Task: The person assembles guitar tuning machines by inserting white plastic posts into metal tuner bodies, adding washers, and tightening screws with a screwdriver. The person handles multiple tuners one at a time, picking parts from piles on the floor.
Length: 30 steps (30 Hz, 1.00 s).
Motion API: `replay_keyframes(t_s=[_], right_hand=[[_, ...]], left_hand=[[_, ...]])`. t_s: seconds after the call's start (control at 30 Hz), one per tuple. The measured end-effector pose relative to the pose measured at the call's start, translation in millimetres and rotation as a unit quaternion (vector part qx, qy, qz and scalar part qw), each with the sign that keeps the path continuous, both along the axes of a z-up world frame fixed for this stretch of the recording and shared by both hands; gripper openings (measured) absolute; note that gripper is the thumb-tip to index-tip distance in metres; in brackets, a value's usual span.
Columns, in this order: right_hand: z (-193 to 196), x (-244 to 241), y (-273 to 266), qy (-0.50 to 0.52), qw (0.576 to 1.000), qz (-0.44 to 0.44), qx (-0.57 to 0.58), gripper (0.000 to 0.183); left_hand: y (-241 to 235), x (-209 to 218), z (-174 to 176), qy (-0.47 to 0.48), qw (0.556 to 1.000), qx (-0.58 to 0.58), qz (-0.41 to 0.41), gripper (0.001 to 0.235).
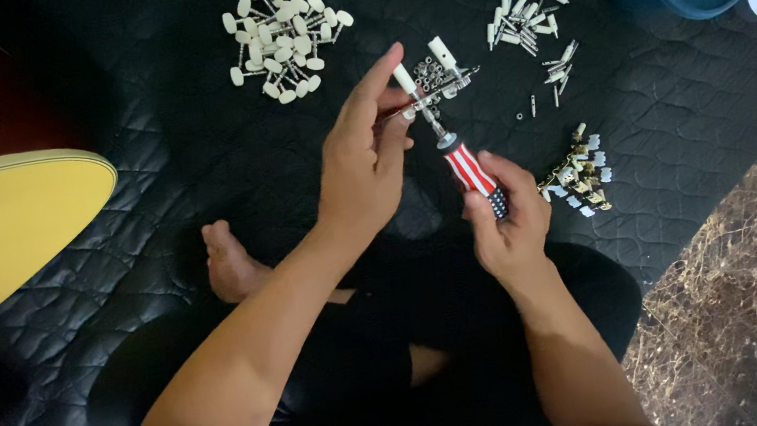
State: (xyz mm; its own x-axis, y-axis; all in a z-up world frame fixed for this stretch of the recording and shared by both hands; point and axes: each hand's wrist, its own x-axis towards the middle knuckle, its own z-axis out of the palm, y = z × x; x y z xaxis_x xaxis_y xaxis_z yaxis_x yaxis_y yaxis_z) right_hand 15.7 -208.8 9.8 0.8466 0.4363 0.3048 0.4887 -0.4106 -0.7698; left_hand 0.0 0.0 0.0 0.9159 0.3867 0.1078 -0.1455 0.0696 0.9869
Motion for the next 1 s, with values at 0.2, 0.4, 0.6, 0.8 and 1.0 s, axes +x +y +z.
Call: replay_keyframes(t_s=[0.2, 0.4, 0.6, 0.8, 1.0], right_hand=[[5.1, -9.6, 21.0, 0.293, 0.941, 0.011, 0.167, 0.034], [10.1, 2.4, 13.3, 0.014, 0.999, -0.029, -0.017, 0.039], [-16.6, -4.0, 2.3, 0.264, 0.947, -0.041, 0.180, 0.028], [17.4, -5.6, 15.4, 0.284, 0.957, -0.011, 0.063, 0.042], [-3.9, -2.6, 6.1, 0.143, 0.985, -0.063, 0.079, 0.024]], left_hand=[[2.4, 1.4, -0.8, 0.022, 1.000, 0.004, 0.003, 0.054], [-1.4, 2.4, -9.0, 0.013, 0.999, 0.025, 0.017, 0.052], [-7.9, -0.1, -11.2, 0.009, 1.000, 0.029, -0.004, 0.053], [2.6, -4.2, 7.0, 0.073, 0.996, 0.048, -0.020, 0.063], [-1.5, 0.2, 3.4, 0.022, 0.999, 0.024, 0.025, 0.048]])
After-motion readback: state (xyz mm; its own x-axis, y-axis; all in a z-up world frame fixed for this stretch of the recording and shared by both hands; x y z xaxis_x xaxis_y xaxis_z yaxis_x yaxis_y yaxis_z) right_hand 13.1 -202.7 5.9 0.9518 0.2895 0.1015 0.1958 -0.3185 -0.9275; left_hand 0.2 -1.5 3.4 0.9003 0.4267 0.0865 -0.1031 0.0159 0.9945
